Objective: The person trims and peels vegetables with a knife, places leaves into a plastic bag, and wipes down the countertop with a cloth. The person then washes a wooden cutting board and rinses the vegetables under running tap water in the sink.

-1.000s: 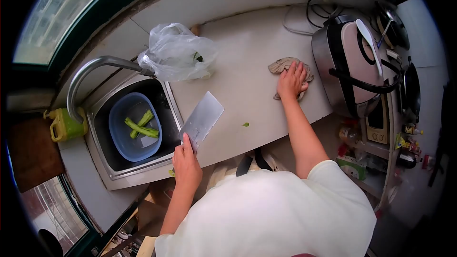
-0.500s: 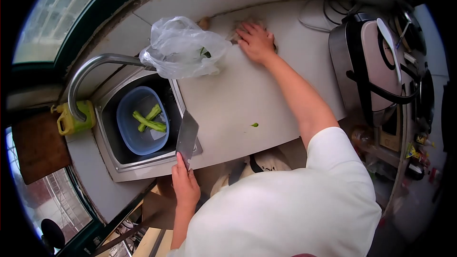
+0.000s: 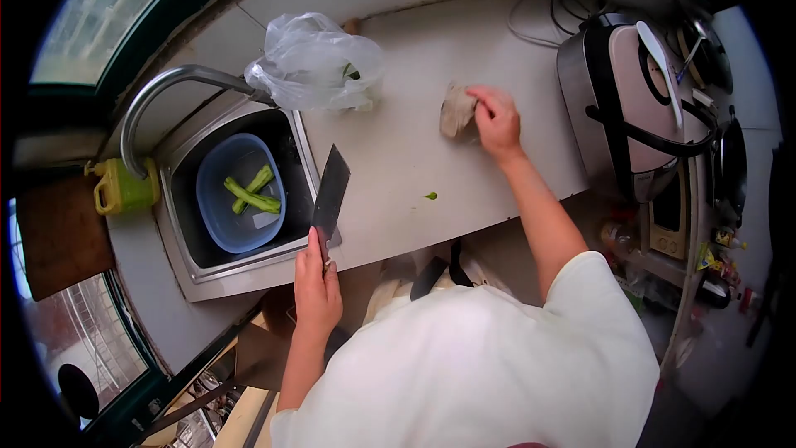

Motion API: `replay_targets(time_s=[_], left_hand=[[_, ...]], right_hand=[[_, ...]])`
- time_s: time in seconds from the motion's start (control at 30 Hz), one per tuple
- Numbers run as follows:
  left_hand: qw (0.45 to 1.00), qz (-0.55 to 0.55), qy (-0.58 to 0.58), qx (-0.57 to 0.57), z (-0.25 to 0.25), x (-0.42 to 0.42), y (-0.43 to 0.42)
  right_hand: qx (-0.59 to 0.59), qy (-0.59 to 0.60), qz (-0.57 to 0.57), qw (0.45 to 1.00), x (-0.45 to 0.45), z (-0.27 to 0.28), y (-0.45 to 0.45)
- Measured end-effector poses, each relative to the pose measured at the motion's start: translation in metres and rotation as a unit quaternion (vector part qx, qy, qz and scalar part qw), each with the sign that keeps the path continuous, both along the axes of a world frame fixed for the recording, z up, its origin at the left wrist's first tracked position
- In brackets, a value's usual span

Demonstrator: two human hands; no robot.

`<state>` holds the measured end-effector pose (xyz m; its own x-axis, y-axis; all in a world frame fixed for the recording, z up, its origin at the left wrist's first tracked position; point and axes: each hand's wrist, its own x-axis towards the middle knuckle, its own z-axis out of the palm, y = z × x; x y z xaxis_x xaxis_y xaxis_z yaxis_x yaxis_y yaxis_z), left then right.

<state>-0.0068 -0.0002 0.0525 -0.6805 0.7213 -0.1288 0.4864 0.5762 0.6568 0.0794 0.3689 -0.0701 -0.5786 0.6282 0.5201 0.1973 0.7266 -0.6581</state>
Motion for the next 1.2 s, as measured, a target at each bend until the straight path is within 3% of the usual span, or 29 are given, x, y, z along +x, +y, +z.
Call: replay_targets(time_s=[0.1, 0.17, 0.27, 0.4, 0.5, 0.57, 0.67, 0.77, 0.8, 0.9, 1.0, 1.1, 1.2], left_hand=[[1.000, 0.005, -0.012, -0.004, -0.001, 0.007, 0.001], [0.999, 0.003, -0.032, -0.020, 0.002, 0.011, 0.006], [0.998, -0.014, -0.063, -0.027, 0.012, 0.009, 0.027], [0.995, -0.085, -0.045, 0.005, 0.011, 0.000, 0.078], [0.985, -0.157, -0.037, 0.067, -0.016, -0.012, 0.125], [0.988, -0.143, -0.043, 0.028, -0.031, -0.016, 0.164], [0.990, -0.136, 0.010, 0.029, -0.067, -0.022, 0.218], [0.992, -0.114, 0.050, -0.024, -0.090, -0.020, 0.262], [0.991, -0.113, 0.056, -0.044, -0.096, -0.021, 0.275], [0.988, -0.118, 0.058, -0.082, -0.118, -0.025, 0.308], [0.987, -0.110, 0.072, -0.096, -0.137, -0.026, 0.327], [0.985, -0.111, 0.074, -0.111, -0.136, -0.023, 0.345], [0.986, -0.085, 0.060, -0.128, -0.139, -0.018, 0.356]], right_hand=[[0.020, -0.133, -0.143, 0.981, 0.003, -0.019, 0.061], [0.116, -0.208, -0.162, 0.958, 0.003, -0.041, 0.058], [0.124, -0.149, -0.061, 0.979, 0.003, -0.049, -0.016], [0.035, -0.095, 0.092, 0.991, 0.017, -0.033, -0.119], [-0.073, -0.048, 0.057, 0.995, 0.034, -0.020, -0.099], [-0.135, -0.036, -0.065, 0.988, 0.065, -0.006, -0.060], [-0.041, -0.094, -0.242, 0.965, 0.124, -0.012, -0.007], [0.006, -0.224, -0.295, 0.929, 0.148, -0.050, -0.008], [0.044, -0.243, -0.276, 0.929, 0.132, -0.037, -0.032], [-0.030, -0.227, -0.084, 0.970, 0.091, -0.023, -0.112], [-0.076, -0.151, -0.015, 0.985, 0.080, -0.020, -0.130], [-0.074, -0.080, -0.048, 0.993, 0.114, -0.003, -0.094], [-0.038, -0.102, -0.171, 0.979, 0.166, 0.004, -0.050]])
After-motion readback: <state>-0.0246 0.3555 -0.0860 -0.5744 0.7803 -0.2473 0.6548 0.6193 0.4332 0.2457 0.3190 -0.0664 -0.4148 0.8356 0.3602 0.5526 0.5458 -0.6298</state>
